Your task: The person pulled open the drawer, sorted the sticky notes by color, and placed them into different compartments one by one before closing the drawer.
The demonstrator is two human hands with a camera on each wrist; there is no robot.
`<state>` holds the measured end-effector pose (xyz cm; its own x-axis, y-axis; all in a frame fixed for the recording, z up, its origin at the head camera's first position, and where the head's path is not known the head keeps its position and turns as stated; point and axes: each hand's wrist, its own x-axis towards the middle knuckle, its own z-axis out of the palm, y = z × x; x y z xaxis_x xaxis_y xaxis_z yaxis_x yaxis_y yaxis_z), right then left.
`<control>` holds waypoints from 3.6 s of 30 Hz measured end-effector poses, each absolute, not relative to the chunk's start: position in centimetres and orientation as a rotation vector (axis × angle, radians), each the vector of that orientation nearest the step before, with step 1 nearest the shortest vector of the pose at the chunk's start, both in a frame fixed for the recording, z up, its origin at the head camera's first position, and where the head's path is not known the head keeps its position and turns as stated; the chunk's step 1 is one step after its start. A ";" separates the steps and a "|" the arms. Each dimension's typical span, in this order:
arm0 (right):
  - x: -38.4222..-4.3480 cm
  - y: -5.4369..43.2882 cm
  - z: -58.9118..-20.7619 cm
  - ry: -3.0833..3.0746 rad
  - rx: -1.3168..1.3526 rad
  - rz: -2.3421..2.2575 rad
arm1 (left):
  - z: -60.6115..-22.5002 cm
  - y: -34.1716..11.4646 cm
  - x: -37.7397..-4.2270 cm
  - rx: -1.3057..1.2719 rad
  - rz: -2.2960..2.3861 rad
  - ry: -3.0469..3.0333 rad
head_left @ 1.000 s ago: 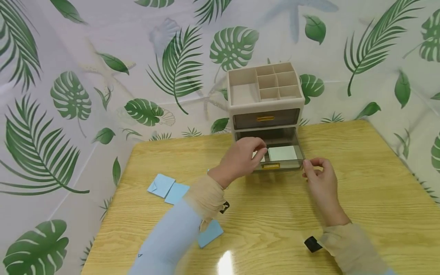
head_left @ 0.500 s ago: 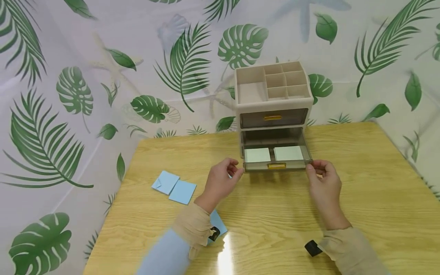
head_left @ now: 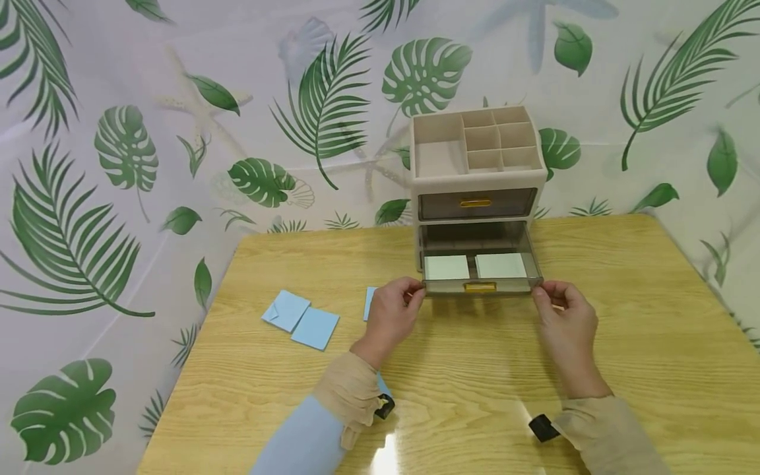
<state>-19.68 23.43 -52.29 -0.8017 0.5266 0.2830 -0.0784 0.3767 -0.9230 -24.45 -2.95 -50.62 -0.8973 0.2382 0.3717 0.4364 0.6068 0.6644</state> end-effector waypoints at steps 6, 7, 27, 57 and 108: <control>-19.8 23.5 -52.0 -2.080 -0.395 1.459 | -50.4 -2.8 -24.6 -0.574 -1.124 -2.551; -19.8 23.5 -51.9 -2.081 -0.399 1.454 | -50.4 -2.8 -24.6 -0.577 -1.125 -2.542; -22.0 23.9 -51.1 -2.124 -0.351 1.385 | -49.5 -2.7 -27.2 -0.571 -1.014 -2.528; -27.1 26.9 -50.4 -2.413 -0.098 1.032 | -48.5 -1.3 -31.6 -0.496 -0.850 -2.646; -27.3 26.5 -51.9 -2.476 -0.237 1.524 | -46.6 -2.3 -34.5 -0.517 -0.754 -2.621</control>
